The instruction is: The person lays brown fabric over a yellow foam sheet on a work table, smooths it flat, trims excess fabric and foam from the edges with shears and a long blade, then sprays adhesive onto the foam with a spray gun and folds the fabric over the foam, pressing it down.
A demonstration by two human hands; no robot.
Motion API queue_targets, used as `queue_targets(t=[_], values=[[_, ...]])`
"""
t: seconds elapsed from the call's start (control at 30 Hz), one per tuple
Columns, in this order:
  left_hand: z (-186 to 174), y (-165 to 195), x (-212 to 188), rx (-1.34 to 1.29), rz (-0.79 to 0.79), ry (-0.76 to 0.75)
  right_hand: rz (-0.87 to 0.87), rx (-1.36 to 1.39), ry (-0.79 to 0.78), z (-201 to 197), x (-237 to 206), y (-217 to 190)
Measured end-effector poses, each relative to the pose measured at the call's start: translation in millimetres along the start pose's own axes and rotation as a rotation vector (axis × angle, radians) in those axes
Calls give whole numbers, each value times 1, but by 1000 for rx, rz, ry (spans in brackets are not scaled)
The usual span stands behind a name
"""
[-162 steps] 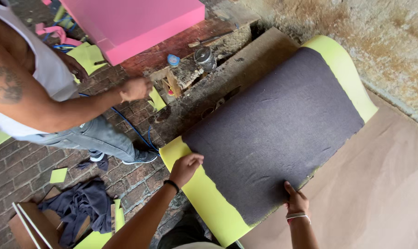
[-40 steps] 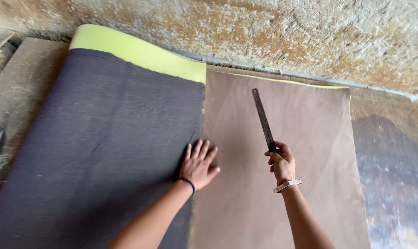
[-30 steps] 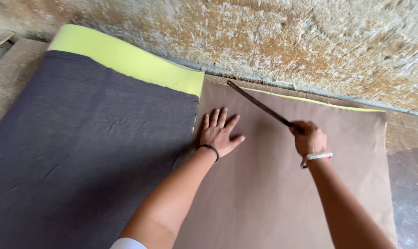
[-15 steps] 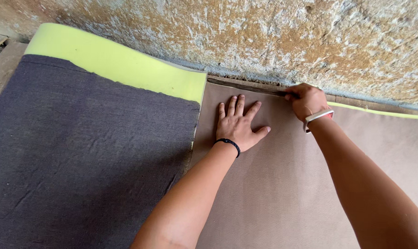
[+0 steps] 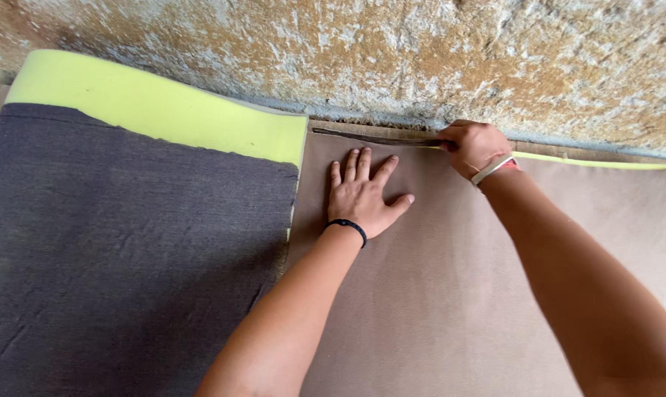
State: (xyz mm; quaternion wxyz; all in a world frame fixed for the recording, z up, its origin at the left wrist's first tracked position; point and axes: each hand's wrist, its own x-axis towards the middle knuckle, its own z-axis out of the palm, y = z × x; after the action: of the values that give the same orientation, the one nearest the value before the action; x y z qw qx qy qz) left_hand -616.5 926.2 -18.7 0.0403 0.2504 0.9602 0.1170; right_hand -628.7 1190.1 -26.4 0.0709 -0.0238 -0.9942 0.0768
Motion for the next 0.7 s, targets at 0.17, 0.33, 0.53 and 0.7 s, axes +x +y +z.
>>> queue_targets(t=[0.17, 0.33, 0.53, 0.7], values=[[1, 0, -1, 2, -4, -9, 33, -50, -41, -26, -35, 58], [5, 6, 0, 46, -18, -23, 119, -110, -51, -12, -47, 108], [-3, 16, -3, 110, 5, -46, 95, -87, -16, -44, -97, 176], [16, 98, -25, 175, 289, -182, 295, -73, -123, -60, -129, 224]])
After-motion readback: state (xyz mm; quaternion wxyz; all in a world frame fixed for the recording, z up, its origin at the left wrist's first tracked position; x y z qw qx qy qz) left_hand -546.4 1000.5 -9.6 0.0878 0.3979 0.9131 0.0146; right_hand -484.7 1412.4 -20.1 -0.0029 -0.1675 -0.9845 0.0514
